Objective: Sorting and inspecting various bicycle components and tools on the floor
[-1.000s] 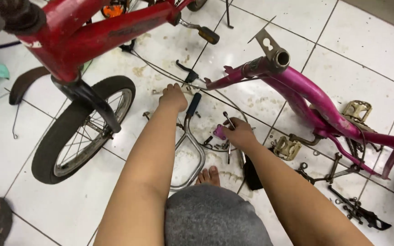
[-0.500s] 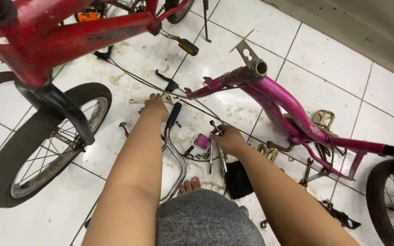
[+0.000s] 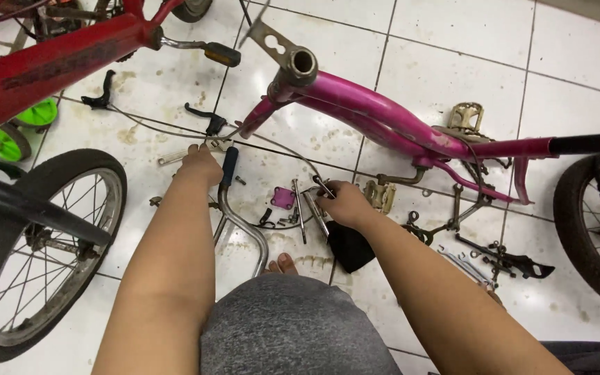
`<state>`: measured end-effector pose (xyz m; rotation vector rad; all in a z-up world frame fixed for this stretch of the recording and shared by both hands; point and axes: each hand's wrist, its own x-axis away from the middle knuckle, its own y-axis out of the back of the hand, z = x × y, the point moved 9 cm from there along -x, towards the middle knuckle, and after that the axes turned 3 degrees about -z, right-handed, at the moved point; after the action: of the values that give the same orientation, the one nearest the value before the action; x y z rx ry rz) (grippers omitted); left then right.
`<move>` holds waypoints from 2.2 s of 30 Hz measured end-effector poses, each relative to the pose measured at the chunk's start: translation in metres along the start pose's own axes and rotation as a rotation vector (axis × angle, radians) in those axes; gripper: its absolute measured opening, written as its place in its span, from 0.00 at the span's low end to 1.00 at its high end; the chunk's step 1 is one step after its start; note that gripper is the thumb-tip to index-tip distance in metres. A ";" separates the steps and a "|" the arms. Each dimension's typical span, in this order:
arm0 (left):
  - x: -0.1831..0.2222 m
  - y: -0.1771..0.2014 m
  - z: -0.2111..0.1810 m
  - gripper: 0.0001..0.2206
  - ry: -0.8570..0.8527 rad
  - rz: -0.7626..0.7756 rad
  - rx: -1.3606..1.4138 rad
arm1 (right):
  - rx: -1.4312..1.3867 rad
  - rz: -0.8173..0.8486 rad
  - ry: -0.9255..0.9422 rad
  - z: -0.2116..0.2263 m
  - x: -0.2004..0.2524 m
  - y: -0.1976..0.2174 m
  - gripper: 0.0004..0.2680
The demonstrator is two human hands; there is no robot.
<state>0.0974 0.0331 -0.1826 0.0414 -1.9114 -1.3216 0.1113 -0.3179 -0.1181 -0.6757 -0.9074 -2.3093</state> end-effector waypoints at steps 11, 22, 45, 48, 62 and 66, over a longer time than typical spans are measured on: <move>-0.017 0.012 -0.007 0.41 0.034 0.012 0.008 | -0.225 0.021 -0.045 -0.007 -0.016 0.013 0.20; -0.042 0.039 -0.026 0.48 -0.011 -0.087 0.100 | -0.370 -0.055 -0.004 -0.001 -0.070 0.049 0.16; -0.035 0.005 0.029 0.26 0.022 -0.227 -0.023 | -0.299 -0.011 0.035 0.001 -0.089 0.040 0.17; -0.046 -0.013 0.053 0.22 0.021 -0.234 0.049 | -0.309 -0.045 0.009 -0.002 -0.090 0.041 0.17; 0.024 0.023 0.022 0.18 -0.365 -0.330 -0.280 | -0.344 -0.034 -0.098 -0.029 -0.064 0.032 0.15; 0.055 0.013 -0.007 0.21 -0.497 -0.171 -0.526 | -0.606 0.064 -0.123 -0.012 -0.014 0.042 0.16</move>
<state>0.0689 0.0097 -0.1397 -0.4335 -1.9105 -2.0628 0.1465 -0.3480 -0.1160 -1.0813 -0.2077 -2.5095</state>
